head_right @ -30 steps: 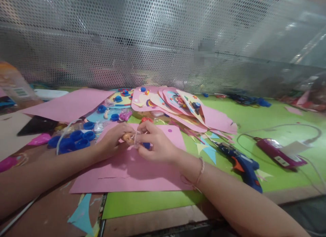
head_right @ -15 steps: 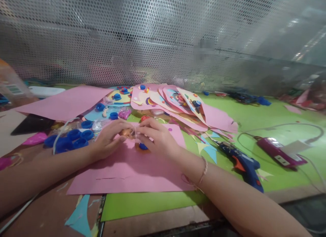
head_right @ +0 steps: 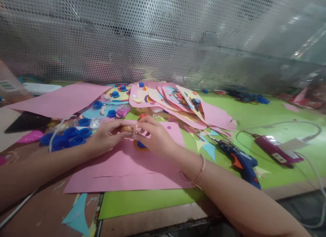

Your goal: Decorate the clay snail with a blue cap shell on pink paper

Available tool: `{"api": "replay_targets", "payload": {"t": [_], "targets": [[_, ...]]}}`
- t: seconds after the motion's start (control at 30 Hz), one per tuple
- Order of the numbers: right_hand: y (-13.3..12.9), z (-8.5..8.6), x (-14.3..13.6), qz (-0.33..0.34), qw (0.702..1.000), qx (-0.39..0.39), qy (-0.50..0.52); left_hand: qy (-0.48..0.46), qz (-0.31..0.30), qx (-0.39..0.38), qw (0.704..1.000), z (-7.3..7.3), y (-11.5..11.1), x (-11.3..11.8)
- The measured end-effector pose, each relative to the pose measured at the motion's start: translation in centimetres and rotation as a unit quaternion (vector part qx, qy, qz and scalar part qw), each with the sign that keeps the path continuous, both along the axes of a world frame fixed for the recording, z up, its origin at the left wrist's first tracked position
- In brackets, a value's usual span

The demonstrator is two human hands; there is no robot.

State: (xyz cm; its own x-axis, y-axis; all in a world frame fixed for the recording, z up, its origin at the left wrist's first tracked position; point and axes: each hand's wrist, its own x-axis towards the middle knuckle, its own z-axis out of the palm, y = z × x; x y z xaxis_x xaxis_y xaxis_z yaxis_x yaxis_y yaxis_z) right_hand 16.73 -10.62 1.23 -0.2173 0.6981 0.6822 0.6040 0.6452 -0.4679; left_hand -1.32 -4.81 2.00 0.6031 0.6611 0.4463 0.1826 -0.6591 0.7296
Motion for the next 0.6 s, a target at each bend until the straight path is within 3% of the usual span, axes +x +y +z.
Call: {"api": "replay_targets", "payload": {"t": [0.1, 0.27, 0.5, 0.6], "targets": [[-0.14, 0.25, -0.32, 0.011, 0.994, -0.075, 0.078, 0.004, -0.001, -0.03, 1.0, 0.13, -0.22, 0.09], [-0.21, 0.69, -0.51, 0.011, 0.976, -0.145, 0.163, 0.039, 0.01, 0.018, 0.999, 0.3, -0.41, 0.1], [-0.06, 0.75, -0.5, 0.004, 0.959, -0.189, 0.21, 0.052, 0.017, 0.062, 0.997, 0.13, -0.23, 0.27], [-0.16, 0.83, -0.47, -0.004, 0.967, -0.171, 0.19, 0.033, 0.002, 0.054, 0.998, 0.09, -0.24, 0.3]]}}
